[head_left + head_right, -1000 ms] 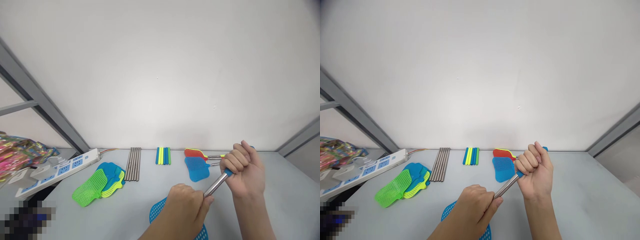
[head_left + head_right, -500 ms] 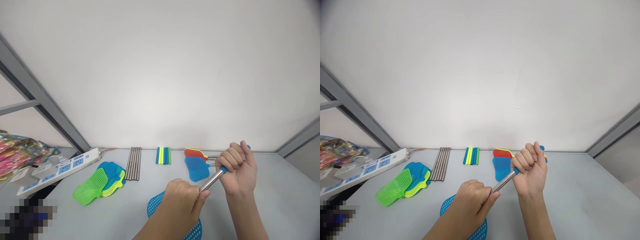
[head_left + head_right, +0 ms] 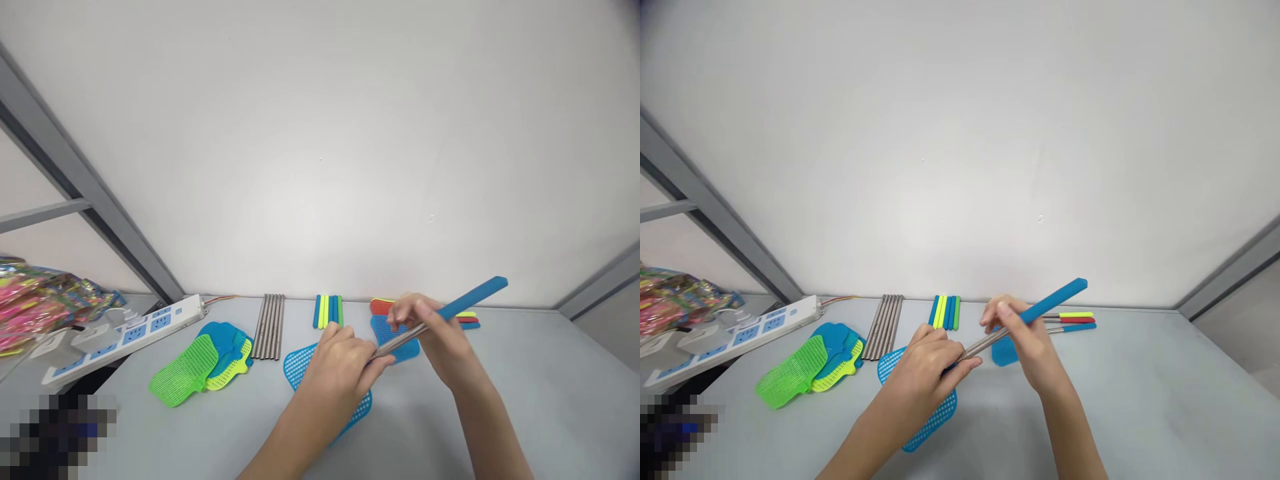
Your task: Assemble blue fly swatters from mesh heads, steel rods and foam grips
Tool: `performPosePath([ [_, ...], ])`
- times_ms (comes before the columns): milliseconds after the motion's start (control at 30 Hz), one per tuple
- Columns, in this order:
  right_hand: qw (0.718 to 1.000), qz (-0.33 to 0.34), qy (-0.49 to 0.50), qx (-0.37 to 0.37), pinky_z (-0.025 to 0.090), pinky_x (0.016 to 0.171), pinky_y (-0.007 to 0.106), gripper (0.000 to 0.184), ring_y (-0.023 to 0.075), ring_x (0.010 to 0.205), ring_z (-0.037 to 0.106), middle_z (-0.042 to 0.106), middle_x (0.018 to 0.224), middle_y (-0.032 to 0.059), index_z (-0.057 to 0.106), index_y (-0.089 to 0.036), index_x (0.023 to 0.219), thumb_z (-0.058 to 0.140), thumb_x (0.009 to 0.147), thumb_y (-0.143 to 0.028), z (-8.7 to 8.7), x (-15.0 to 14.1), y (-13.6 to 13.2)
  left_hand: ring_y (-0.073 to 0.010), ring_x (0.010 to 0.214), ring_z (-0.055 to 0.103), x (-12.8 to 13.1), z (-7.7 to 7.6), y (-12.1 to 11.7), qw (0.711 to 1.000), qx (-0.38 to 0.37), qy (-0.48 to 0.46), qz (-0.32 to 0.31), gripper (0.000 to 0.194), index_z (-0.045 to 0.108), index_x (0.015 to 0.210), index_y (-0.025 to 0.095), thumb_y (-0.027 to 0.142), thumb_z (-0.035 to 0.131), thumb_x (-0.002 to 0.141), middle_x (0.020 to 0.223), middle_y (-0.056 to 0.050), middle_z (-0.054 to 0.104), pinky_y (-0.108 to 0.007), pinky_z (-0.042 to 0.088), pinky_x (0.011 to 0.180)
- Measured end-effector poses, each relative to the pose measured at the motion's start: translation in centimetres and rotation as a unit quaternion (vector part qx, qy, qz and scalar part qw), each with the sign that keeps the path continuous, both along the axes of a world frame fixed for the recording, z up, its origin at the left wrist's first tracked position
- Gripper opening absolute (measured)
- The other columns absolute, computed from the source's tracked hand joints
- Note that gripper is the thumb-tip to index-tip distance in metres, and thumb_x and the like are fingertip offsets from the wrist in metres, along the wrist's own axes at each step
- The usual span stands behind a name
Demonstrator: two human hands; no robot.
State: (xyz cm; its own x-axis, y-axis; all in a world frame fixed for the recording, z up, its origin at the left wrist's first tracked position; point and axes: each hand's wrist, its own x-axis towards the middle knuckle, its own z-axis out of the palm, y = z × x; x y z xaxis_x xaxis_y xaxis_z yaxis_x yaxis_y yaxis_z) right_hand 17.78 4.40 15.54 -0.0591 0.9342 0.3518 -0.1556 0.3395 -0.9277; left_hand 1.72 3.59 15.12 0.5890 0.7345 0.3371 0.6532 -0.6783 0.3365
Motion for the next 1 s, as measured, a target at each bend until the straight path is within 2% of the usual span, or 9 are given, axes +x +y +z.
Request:
performPosePath([
  [100,0.985,0.086,-0.142,-0.046,0.038,0.057,0.025,0.020,0.0134,0.063,0.046,0.050,0.062,0.0000,0.055,-0.017,0.065,0.046,0.077,-0.030,-0.6,-0.5,0.2,-0.0119,0.058,0.039,-0.5,0.3,0.3,1.000,0.001,0.005,0.001,0.035,0.049,0.061,0.017,0.033,0.031,0.085,0.054,0.002,0.048,-0.029,0.027,0.064],
  [200,0.967,0.167,-0.178,-0.073,0.034,0.051,0.022,0.021,0.0108,0.056,0.042,0.045,0.055,-0.0026,0.052,-0.017,0.061,0.046,0.077,-0.028,-1.0,-1.0,0.5,-0.0113,0.060,0.041,-1.0,0.5,0.5,1.000,-0.012,0.009,-0.006,0.031,0.053,0.068,0.017,0.032,0.031,0.085,0.059,0.002,0.052,-0.029,0.027,0.067],
  [367,0.969,0.158,-0.181,-0.061,0.027,0.047,0.021,0.024,0.0085,0.051,0.034,0.038,0.050,-0.0043,0.046,-0.016,0.053,0.046,0.076,-0.023,-1.7,-1.4,1.0,-0.0115,0.063,0.041,-1.5,1.0,0.6,1.000,-0.012,0.012,-0.014,0.025,0.053,0.068,0.019,0.030,0.038,0.083,0.059,0.003,0.052,-0.030,0.025,0.073],
  [600,0.966,0.190,-0.135,-0.109,0.036,0.053,0.024,0.025,0.0108,0.051,0.045,0.049,0.052,-0.0007,0.049,-0.015,0.054,0.037,0.077,-0.017,-1.8,-1.3,1.2,-0.0127,0.074,0.043,-2.0,2.0,-0.2,0.997,-0.062,-0.019,-0.039,0.023,0.056,0.082,0.025,0.022,0.033,0.085,0.072,0.004,0.057,-0.033,0.022,0.081],
  [767,0.965,0.200,-0.128,-0.109,0.037,0.052,0.024,0.027,0.0109,0.050,0.046,0.047,0.049,-0.0010,0.047,-0.016,0.054,0.040,0.079,-0.025,-2.0,-1.3,1.2,-0.0119,0.072,0.043,-2.2,2.0,-0.3,0.995,-0.072,-0.034,-0.062,0.026,0.055,0.084,0.026,0.018,0.030,0.086,0.076,0.004,0.057,-0.033,0.024,0.083],
  [867,0.967,0.203,-0.120,-0.095,0.035,0.049,0.023,0.027,0.0099,0.047,0.044,0.046,0.049,-0.0016,0.048,-0.016,0.057,0.045,0.078,-0.033,-2.0,-1.4,1.1,-0.0114,0.071,0.043,-2.1,1.8,-0.2,0.997,-0.056,-0.027,-0.050,0.025,0.055,0.084,0.024,0.018,0.031,0.085,0.074,0.003,0.055,-0.033,0.024,0.085],
  [1000,0.969,0.189,-0.124,-0.101,0.030,0.044,0.021,0.025,0.0078,0.042,0.038,0.043,0.045,-0.0039,0.048,-0.016,0.057,0.049,0.075,-0.032,-2.0,-1.7,0.9,-0.0112,0.070,0.043,-2.1,1.6,-0.1,0.998,-0.037,-0.013,-0.039,0.025,0.055,0.082,0.023,0.019,0.030,0.086,0.071,0.003,0.053,-0.033,0.025,0.085],
])
